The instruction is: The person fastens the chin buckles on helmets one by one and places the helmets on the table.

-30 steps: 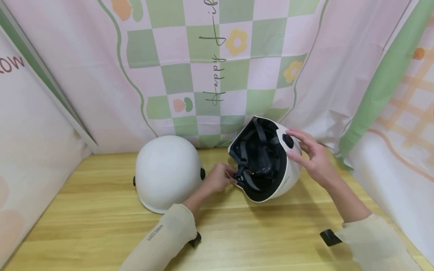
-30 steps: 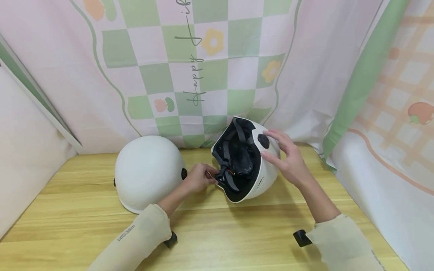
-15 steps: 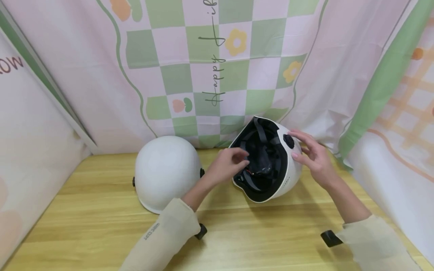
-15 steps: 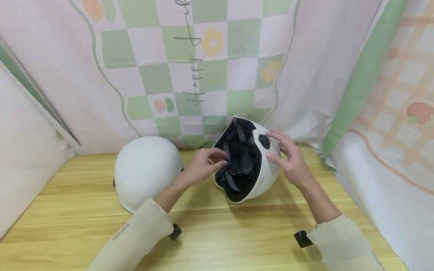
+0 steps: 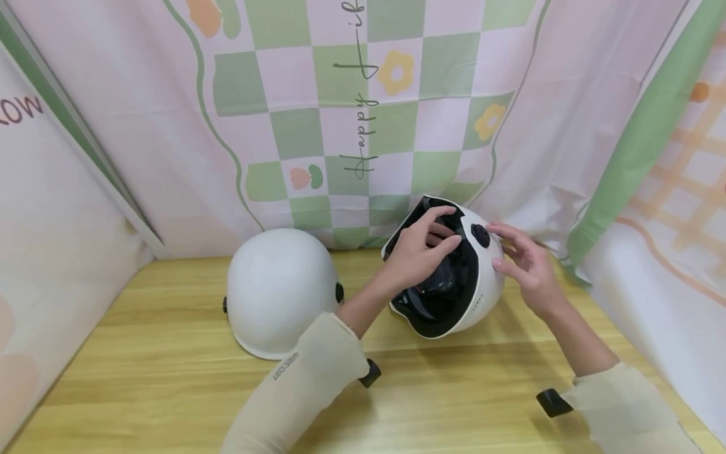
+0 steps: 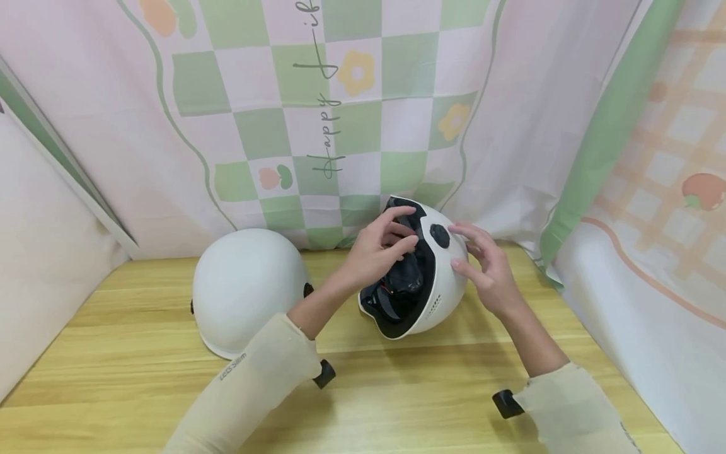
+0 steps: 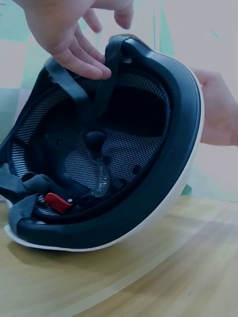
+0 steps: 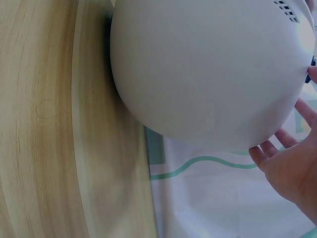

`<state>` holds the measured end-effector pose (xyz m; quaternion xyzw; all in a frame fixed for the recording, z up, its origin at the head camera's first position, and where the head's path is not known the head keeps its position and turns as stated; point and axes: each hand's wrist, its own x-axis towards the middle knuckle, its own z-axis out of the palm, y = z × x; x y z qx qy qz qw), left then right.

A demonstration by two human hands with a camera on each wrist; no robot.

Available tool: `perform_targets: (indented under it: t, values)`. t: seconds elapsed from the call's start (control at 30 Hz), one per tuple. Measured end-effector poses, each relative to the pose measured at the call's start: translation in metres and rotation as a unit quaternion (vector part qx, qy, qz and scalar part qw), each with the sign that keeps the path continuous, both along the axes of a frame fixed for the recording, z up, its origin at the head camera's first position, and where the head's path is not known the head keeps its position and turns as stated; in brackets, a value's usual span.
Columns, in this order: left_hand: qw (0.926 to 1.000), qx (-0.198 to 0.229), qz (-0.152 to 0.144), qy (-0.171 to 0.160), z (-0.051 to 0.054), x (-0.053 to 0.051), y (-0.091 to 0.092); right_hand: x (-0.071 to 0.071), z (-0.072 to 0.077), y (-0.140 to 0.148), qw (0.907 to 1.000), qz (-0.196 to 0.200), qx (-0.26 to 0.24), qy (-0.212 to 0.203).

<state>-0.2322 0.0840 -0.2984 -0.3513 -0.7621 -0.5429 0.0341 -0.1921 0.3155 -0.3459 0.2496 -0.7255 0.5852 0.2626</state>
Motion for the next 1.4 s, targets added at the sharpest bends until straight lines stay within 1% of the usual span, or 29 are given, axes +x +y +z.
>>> perform_targets:
  t: [0.17, 0.27, 0.37, 0.5, 0.7, 0.8, 0.93, 1.03, 1.13, 1.3, 1.4]
  values:
    - [0.9998, -0.003, -0.005, -0.018, 0.003, 0.001, 0.009, -0.001, -0.002, 0.001, 0.9999, 0.011, -0.010, 0.000]
    - [0.9997, -0.007, -0.009, -0.020, 0.005, 0.001, 0.013, -0.001, -0.003, 0.001, 0.9998, 0.016, -0.015, 0.004]
    - [0.9996, 0.000, -0.012, -0.026, 0.005, 0.001, 0.017, -0.002, -0.003, 0.000, 0.9993, 0.024, -0.026, 0.010]
    - [0.9985, 0.021, -0.007, -0.050, 0.005, 0.001, 0.020, -0.002, -0.003, 0.000, 0.9987, 0.033, -0.034, 0.016]
    - [0.9955, 0.052, 0.017, -0.077, 0.007, 0.005, 0.024, -0.003, -0.004, 0.002, 0.9981, 0.044, -0.038, 0.020]
    - [0.9916, 0.078, 0.020, -0.101, 0.006, 0.007, 0.026, -0.002, -0.006, 0.003, 0.9982, 0.042, -0.038, 0.020]
    - [0.9839, 0.113, 0.013, -0.138, 0.005, 0.008, 0.029, -0.001, -0.008, 0.004, 0.9982, 0.041, -0.040, 0.018]
    - [0.9806, 0.125, 0.015, -0.151, 0.005, 0.008, 0.031, -0.001, -0.008, 0.004, 0.9980, 0.045, -0.042, 0.018]
    - [0.9771, 0.137, 0.028, -0.161, 0.006, 0.008, 0.031, -0.002, -0.007, 0.004, 0.9984, 0.040, -0.036, 0.016]
    - [0.9703, 0.161, 0.052, -0.173, 0.007, 0.008, 0.028, -0.001, -0.006, 0.006, 0.9997, 0.020, -0.012, 0.002]
    - [0.9643, 0.181, 0.050, -0.187, 0.008, 0.006, 0.027, 0.000, -0.003, 0.009, 0.9999, 0.005, 0.004, -0.014]
